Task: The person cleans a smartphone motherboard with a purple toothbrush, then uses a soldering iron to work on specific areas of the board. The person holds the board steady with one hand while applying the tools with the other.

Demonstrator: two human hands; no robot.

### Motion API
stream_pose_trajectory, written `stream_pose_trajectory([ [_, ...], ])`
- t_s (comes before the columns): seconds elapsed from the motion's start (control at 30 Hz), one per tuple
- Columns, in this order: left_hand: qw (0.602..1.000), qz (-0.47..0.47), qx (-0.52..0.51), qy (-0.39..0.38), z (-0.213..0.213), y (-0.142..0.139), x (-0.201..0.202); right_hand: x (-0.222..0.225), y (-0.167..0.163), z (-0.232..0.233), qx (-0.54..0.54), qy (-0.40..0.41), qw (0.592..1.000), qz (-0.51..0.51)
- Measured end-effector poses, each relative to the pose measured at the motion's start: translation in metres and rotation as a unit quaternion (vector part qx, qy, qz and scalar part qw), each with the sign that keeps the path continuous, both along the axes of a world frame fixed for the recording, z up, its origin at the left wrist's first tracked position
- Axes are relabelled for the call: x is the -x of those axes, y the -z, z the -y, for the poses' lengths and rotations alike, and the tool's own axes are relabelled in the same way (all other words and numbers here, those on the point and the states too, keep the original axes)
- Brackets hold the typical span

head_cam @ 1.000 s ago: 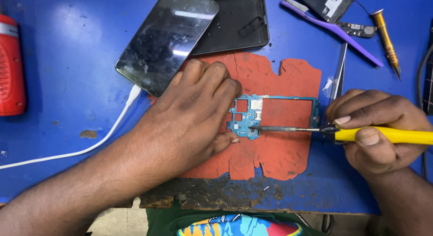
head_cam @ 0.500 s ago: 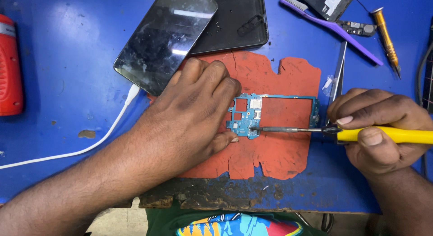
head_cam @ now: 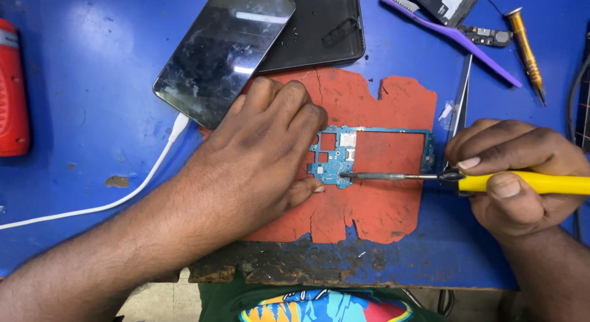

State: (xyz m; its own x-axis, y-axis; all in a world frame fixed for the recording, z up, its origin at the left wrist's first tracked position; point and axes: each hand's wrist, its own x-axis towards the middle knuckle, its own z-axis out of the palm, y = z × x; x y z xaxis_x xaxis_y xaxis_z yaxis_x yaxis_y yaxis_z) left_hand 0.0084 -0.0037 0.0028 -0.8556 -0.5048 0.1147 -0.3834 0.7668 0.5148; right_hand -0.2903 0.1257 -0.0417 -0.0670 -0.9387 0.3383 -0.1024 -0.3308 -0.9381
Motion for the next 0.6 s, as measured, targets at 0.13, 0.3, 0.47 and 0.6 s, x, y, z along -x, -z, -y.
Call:
stream_pose_trajectory([
  [0.13, 1.000, 0.001, -0.004, 0.000, -0.0001, 0.0002, -0.0001, 0.0010, -0.0002, 0.0015, 0.008, -0.006, 1.000, -0.001],
  [0.3, 1.000, 0.003, -0.007, 0.001, 0.0000, 0.0006, 0.0000, 0.0013, 0.0003, 0.0038, 0.019, -0.003, 1.000, -0.005],
  [0.47, 1.000, 0.006, -0.005, 0.001, -0.0004, 0.0003, 0.0006, 0.0013, -0.0004, 0.0029, 0.007, -0.006, 1.000, -0.010],
  [0.6, 1.000, 0.007, -0.004, 0.002, 0.0001, 0.0004, 0.0007, 0.0011, -0.0005, 0.0024, 0.010, -0.004, 1.000, -0.002],
])
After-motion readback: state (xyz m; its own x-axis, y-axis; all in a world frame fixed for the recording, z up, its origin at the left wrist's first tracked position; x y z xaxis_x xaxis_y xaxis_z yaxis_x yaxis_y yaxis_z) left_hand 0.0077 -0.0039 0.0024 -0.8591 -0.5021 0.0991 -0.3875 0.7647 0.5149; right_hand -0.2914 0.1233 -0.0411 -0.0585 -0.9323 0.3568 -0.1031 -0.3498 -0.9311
